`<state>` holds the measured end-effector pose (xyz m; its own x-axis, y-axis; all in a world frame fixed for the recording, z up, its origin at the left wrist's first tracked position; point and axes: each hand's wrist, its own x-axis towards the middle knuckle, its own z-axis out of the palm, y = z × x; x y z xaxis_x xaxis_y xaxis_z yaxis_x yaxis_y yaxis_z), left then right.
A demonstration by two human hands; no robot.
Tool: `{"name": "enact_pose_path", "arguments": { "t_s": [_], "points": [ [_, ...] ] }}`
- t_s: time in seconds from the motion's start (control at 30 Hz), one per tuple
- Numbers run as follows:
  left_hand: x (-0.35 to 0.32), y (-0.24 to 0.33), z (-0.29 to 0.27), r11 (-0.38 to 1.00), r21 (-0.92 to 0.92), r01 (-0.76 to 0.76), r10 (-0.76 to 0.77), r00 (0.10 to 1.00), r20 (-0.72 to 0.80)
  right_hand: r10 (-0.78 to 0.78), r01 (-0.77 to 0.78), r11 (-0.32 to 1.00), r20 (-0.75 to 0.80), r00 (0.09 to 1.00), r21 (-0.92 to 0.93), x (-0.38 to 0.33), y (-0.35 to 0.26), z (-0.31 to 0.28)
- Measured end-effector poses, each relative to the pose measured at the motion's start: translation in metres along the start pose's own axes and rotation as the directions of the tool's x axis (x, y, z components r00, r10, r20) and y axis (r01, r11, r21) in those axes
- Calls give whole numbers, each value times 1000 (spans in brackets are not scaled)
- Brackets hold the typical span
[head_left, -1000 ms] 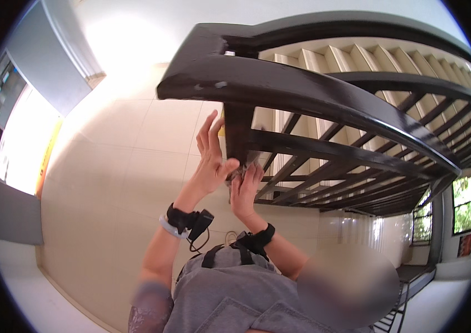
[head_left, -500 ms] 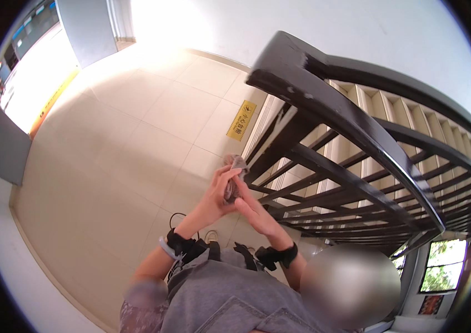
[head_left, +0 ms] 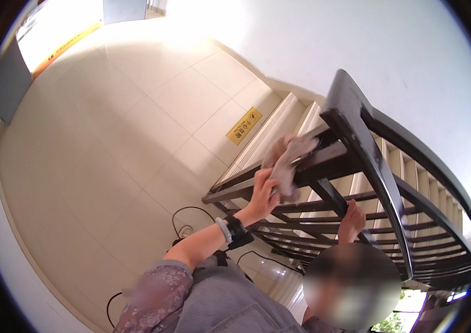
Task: The person wipes a dark metal staircase handrail and vertical balusters with a cloth while ascending the stairs. The person moves along the railing, cleaning the top and sides of the handrail and the vertical bars.
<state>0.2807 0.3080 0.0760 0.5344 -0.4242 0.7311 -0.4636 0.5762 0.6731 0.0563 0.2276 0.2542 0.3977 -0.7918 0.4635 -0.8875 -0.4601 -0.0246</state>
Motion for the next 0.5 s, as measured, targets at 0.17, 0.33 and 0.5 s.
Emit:
{"name": "enact_pose_path", "arguments": {
  "t_s": [0.17, 0.33, 0.5],
  "points": [
    [-110, -76, -30, 962, 31, 272, -270, 961, -49, -88, 88, 996, 5, 996, -15, -3, -5, 2],
    [-167, -124, -9, 685, 227, 692, -624, 718, -308, -50, 50, 999, -41, 998, 6, -1, 0, 0],
    [-9, -21, -10, 499, -670, 550, -706, 706, 53, -1, 1, 999, -7, 1000, -42, -10, 2, 6]
  ]
}}
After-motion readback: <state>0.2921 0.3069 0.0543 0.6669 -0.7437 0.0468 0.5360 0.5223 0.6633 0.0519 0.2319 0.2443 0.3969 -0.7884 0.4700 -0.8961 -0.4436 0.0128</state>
